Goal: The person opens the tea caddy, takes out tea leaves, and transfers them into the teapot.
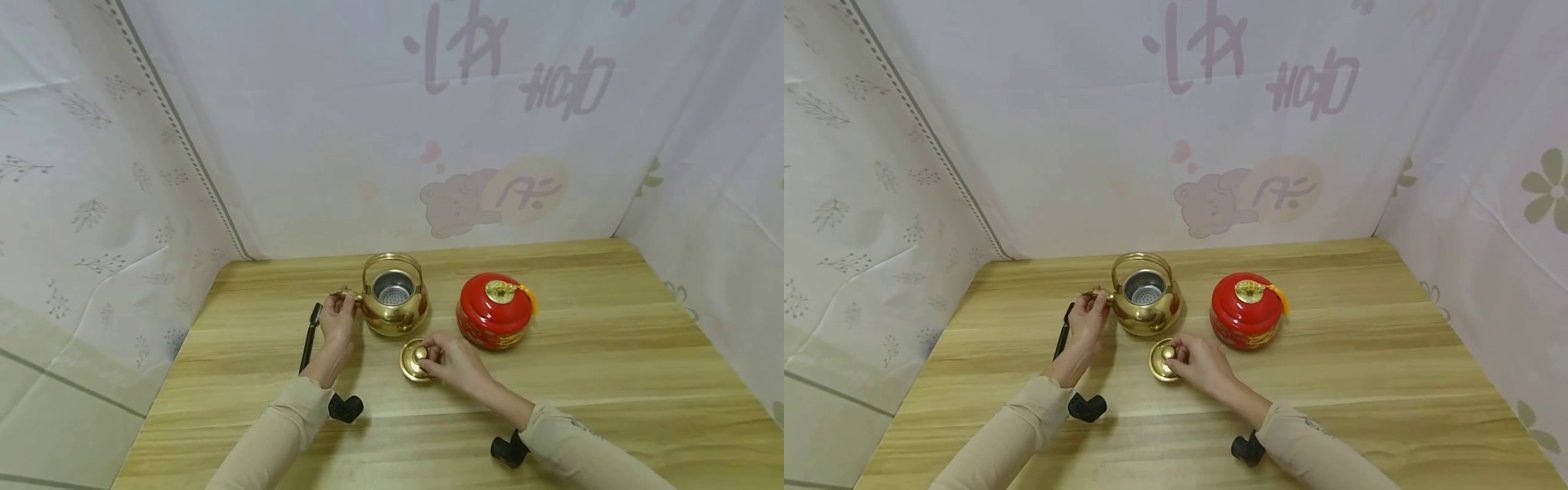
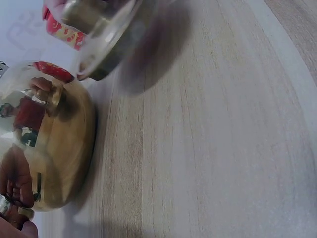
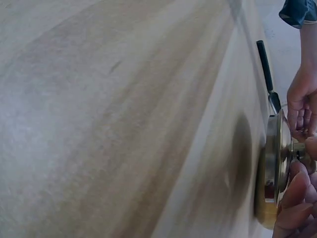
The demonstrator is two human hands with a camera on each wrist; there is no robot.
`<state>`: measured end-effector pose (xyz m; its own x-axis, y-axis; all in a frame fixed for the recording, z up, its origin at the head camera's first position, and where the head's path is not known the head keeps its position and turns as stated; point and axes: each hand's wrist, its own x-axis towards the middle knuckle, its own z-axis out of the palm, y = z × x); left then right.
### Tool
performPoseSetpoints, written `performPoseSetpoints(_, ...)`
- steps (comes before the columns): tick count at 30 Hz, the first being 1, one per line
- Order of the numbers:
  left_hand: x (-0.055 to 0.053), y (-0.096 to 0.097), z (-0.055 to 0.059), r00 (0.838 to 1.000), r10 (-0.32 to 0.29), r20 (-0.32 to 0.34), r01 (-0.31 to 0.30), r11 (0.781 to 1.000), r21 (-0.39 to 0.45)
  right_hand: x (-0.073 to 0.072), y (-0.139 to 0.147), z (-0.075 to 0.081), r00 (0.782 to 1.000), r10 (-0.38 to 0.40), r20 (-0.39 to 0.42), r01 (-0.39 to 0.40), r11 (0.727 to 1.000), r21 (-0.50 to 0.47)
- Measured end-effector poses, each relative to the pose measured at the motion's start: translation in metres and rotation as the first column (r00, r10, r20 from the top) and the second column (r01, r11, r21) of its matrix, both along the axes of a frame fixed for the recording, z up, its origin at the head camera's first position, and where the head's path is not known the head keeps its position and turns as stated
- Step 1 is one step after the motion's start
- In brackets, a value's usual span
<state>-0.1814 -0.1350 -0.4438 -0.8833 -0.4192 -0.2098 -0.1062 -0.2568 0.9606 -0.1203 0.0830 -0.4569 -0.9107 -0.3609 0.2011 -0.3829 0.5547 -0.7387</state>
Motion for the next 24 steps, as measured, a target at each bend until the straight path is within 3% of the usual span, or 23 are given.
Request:
performPoseSetpoints(13, -0.001, 0.0, 0.001, 1.0, 0.003, 0.006, -0.003, 1.0, -0.005, -0.001, -0.002, -0.012, 0.997, 0.021, -0.071, -0.011, 0.991, 0.132)
performPoseSetpoints(24, 0.0, 0.0, 0.002, 1.0, -0.009, 0.011, 0.009, 1.0, -0.009, 0.0, -0.002, -0.014, 0.998, 0.064, -0.012, -0.063, 0.992, 0.106)
